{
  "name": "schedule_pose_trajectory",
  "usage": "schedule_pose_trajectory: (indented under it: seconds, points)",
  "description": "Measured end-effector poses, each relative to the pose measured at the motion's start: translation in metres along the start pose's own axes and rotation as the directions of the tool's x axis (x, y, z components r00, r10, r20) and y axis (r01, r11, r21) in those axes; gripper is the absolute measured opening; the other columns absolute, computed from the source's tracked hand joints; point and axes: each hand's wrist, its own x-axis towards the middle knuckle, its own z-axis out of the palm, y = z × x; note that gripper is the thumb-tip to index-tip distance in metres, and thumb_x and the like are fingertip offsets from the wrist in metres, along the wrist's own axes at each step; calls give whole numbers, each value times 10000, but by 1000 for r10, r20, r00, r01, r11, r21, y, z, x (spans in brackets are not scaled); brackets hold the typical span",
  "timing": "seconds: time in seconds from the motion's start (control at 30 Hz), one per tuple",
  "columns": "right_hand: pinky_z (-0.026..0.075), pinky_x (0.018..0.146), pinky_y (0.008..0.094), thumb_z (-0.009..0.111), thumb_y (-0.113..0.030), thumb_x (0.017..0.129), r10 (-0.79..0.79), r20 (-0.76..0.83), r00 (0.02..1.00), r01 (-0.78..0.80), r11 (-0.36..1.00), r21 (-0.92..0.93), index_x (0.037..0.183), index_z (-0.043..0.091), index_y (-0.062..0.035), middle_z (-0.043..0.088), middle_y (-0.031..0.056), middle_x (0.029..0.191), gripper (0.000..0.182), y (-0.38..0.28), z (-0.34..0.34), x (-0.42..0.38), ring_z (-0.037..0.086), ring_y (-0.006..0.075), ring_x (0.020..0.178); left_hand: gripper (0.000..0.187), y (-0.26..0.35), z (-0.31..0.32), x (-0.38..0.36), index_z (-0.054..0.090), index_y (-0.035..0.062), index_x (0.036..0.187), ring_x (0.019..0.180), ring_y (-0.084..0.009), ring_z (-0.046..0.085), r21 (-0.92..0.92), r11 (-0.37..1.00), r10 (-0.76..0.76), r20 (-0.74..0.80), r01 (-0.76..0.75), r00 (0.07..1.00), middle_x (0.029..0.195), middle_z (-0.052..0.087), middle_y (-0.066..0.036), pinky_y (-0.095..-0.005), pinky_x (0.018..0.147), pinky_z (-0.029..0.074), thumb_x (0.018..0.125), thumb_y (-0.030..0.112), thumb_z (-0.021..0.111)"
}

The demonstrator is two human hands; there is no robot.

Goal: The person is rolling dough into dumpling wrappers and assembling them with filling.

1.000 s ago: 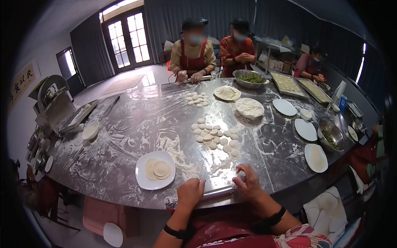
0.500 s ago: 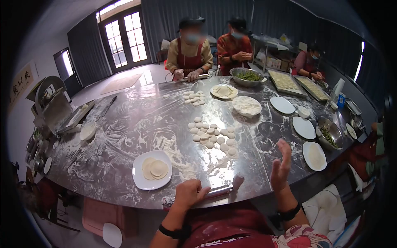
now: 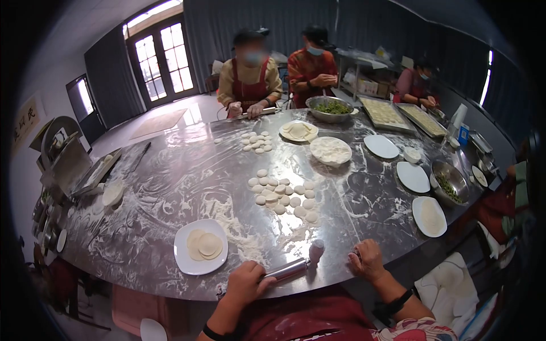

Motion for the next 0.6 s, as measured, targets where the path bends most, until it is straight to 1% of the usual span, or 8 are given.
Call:
schedule_pose_trajectory:
  seconds: [0.17,0.27,0.33,0.4,0.5,0.53,0.57,0.6]
  points:
    - [363,624,398,691,-213,681,-41,63,997,44,998,-51,792,527,-65,497,113,771,247,5,-16,7,487,296,718,177,-12,3,-3,553,73,694,613,-290,544,137,984,-105,-63,113,992,665,515,-103,-405,541,437,774,204,640]
    - [356,608,398,700,-202,665,-43,108,993,48,998,-47,774,516,-73,490,105,737,250,11,-18,6,484,292,683,177,-10,8,-2,539,67,680,609,-297,541,223,966,-116,-86,132,990,655,513,-107,-413,538,434,786,190,610]
    - [349,590,402,697,-196,664,-90,78,993,91,996,-4,749,509,-78,479,103,712,238,12,-15,10,473,288,650,177,-12,10,-6,527,65,672,606,-304,536,276,942,-172,-96,192,980,653,511,-113,-423,538,429,787,183,592]
    - [338,564,405,684,-209,672,-89,18,996,89,996,-3,694,491,-85,450,100,671,230,19,-7,4,453,282,604,191,-26,22,-8,507,64,654,599,-323,524,281,946,-146,-83,164,986,647,506,-129,-441,535,414,780,189,576]
    - [336,562,410,653,-213,698,-85,51,995,84,996,25,685,473,-65,426,107,659,233,24,-7,0,445,277,615,193,-32,31,-12,484,34,660,590,-359,505,209,946,-229,-114,249,967,634,491,-153,-474,531,375,783,172,542]
    - [350,579,406,657,-222,699,-55,74,996,53,998,22,690,474,-68,427,103,664,239,23,-8,-1,452,277,626,180,-31,28,-11,498,23,692,609,-386,504,200,932,-295,-70,303,953,650,498,-181,-473,549,366,811,157,517]
    - [356,590,401,655,-226,704,-23,76,997,22,1000,18,697,473,-70,429,100,674,241,21,-11,1,458,276,637,190,-35,29,-12,494,23,697,600,-388,497,225,936,-255,-95,270,962,648,492,-195,-474,546,356,821,166,507]
    - [362,602,396,653,-230,710,-5,75,997,3,1000,26,703,471,-71,432,98,684,242,19,-12,3,463,275,647,233,-12,13,-1,599,51,794,624,-364,542,266,928,-263,-26,260,965,694,569,-168,-451,553,405,880,246,504]
